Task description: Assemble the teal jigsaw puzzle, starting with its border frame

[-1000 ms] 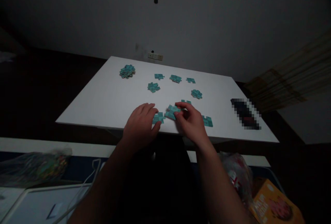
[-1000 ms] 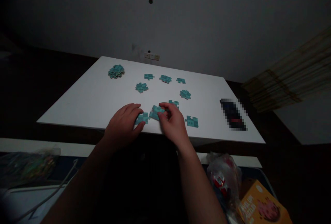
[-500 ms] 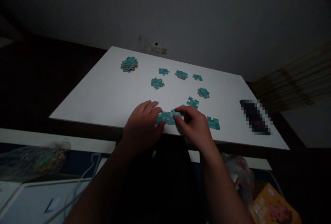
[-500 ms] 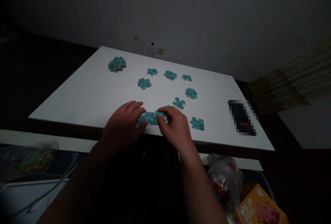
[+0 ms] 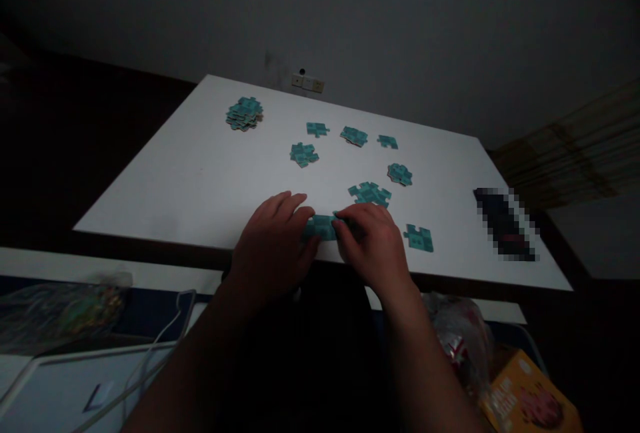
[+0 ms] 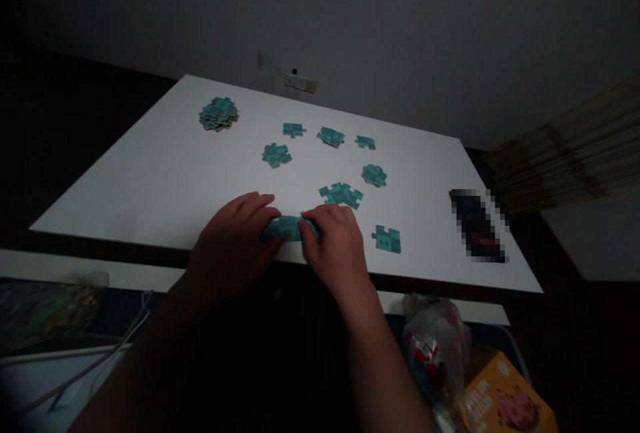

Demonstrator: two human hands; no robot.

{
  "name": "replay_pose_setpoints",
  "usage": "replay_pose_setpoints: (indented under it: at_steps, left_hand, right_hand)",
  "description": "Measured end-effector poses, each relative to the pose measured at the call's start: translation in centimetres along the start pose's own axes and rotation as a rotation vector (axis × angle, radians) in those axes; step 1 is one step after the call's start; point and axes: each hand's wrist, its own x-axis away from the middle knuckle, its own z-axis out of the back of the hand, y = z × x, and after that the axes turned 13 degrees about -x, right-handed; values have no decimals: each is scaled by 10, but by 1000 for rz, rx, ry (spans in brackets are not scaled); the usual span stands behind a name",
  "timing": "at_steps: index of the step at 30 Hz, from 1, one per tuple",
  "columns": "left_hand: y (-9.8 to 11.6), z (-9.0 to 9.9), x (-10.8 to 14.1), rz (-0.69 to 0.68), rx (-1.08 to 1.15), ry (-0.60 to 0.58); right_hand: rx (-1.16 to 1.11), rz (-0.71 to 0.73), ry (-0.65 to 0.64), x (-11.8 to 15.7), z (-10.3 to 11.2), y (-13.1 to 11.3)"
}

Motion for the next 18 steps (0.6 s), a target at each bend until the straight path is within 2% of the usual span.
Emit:
replay_pose_setpoints:
  at_steps: [5, 11, 15, 18]
  left_hand:
    - [0, 2, 0, -13, -8, 2]
    - [1, 0, -1, -8, -11, 12]
    - [3, -5, -4, -25, -69, -20]
    - [6, -7, -4, -49, -100, -53]
  right_hand:
    - [12, 21, 10, 0, 1, -4]
    - [160, -17, 170, -19, 20, 15]
    - [230, -101, 109, -33, 20, 34]
    - [205, -108, 104, -36, 16, 38]
